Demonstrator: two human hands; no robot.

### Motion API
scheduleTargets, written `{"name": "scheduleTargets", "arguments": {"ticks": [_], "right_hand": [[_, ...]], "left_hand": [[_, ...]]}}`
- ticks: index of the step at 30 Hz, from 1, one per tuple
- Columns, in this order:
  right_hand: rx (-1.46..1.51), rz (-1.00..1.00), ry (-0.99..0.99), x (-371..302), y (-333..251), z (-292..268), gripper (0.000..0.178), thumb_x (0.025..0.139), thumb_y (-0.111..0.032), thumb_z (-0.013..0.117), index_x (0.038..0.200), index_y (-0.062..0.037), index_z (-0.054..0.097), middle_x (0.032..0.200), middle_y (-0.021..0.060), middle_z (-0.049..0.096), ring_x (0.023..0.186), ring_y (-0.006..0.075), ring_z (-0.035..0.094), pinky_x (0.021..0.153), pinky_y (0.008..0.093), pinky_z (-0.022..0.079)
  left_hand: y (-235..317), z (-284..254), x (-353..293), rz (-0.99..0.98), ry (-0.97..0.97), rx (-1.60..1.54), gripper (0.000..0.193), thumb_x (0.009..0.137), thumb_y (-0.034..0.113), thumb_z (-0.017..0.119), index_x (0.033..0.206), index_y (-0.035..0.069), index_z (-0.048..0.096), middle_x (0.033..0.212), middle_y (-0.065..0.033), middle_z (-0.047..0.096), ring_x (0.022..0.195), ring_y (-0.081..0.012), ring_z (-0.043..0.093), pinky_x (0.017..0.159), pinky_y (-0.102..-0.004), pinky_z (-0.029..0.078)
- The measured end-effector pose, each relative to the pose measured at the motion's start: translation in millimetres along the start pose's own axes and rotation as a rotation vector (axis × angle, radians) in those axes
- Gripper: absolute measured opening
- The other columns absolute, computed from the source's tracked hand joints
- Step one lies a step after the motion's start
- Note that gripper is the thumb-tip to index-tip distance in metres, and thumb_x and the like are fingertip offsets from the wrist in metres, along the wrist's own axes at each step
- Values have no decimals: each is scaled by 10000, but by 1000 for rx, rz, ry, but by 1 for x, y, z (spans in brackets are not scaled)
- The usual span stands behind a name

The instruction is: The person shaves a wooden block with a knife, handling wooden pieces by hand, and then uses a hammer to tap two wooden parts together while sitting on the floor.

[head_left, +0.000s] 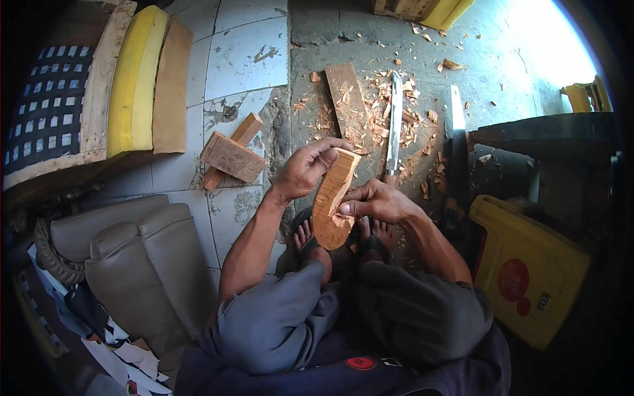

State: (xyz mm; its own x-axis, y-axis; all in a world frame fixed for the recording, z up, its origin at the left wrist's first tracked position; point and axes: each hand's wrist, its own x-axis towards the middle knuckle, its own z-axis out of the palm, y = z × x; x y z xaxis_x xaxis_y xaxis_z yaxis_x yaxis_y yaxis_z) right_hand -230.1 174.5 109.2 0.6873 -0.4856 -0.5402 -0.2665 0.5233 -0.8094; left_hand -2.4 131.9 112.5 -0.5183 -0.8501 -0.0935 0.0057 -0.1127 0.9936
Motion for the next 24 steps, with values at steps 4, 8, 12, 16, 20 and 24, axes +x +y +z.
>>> {"name": "scheduleTargets", "arguments": {"ticks": [4,8,12,16,20,24], "right_hand": [[-43,-144,27,-1,9,0,379,963,-383,708,1168,-70,766,915,81,771,743,117,675,657,311,540],[-47,-60,18,1,3,2,416,971,-411,693,1187,-61,756,942,78,772,811,118,672,719,320,539],[-37,-32,43,-3,6,-2,373,982,-306,692,1181,6,737,1019,97,778,921,126,679,844,302,531],[-15,-90,54,3,9,4,440,971,-417,685,1168,-30,757,912,92,757,821,131,660,745,320,524],[-60,51,108,0,-2,5,497,956,-510,676,1112,-51,783,804,91,733,703,136,649,648,330,522],[-127,44,126,-7,-27,13,514,954,-538,659,1033,-50,800,727,73,707,653,133,646,595,326,505]], "left_hand": [[2,3,1,-16,2,-12,389,1089,349,492,1250,23,633,1047,-51,690,974,-121,628,878,-282,508],[3,-3,-5,-105,-19,-72,448,1088,394,472,1303,28,612,1113,-52,684,1020,-118,635,927,-279,500],[-9,5,4,-81,-20,-112,438,1092,376,468,1299,15,604,1095,-60,682,996,-114,640,899,-270,513],[-16,4,-1,-114,50,-207,445,1092,372,466,1283,-7,599,1068,-84,685,960,-133,665,848,-272,539],[-30,13,-4,-254,190,-480,471,1094,392,447,1276,-14,602,1029,-109,695,893,-161,694,773,-281,569],[-32,18,-5,-278,213,-501,480,1105,420,416,1233,31,667,988,-26,689,822,-83,624,729,-241,522]]}}
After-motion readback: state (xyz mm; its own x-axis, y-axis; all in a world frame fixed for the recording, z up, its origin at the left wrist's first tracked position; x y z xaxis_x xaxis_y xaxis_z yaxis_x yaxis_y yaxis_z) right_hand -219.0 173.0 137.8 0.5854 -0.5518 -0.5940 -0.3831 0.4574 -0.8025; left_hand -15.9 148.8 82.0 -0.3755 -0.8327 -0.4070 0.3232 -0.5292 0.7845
